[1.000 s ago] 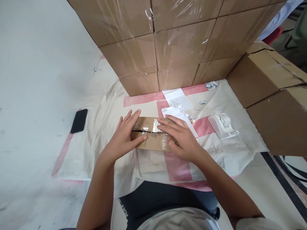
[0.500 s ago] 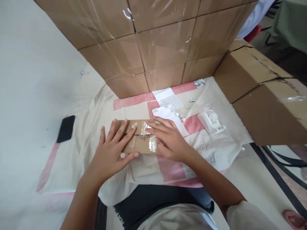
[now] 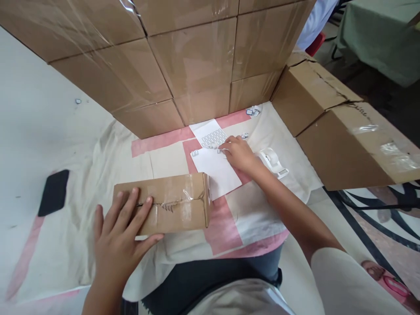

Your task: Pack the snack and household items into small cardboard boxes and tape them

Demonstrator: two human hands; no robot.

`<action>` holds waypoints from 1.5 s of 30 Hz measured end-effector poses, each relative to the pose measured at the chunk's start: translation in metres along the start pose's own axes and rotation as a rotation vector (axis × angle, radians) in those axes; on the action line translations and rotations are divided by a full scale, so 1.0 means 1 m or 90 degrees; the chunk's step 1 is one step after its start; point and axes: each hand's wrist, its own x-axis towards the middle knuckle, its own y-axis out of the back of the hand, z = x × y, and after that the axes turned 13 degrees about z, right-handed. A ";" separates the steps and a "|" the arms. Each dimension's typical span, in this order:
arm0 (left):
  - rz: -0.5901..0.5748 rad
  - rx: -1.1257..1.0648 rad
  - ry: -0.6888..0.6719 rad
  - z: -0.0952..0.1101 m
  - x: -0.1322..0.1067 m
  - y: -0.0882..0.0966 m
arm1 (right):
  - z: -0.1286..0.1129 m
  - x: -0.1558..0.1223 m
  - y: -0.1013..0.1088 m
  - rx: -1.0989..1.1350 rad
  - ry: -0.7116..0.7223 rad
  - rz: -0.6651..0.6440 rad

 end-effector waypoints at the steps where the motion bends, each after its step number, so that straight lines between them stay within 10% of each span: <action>1: -0.002 0.000 -0.002 0.000 -0.001 0.001 | -0.002 0.006 -0.004 -0.014 0.009 -0.008; 12: 0.004 -0.011 -0.024 -0.002 -0.014 0.005 | 0.001 0.011 -0.028 -0.022 0.034 0.013; 28: -0.013 -0.009 -0.013 -0.004 0.003 0.002 | 0.010 0.012 -0.008 0.016 0.096 0.108; 45: -0.044 -0.017 -0.010 -0.008 0.013 0.001 | 0.022 0.009 -0.009 0.086 -0.031 0.034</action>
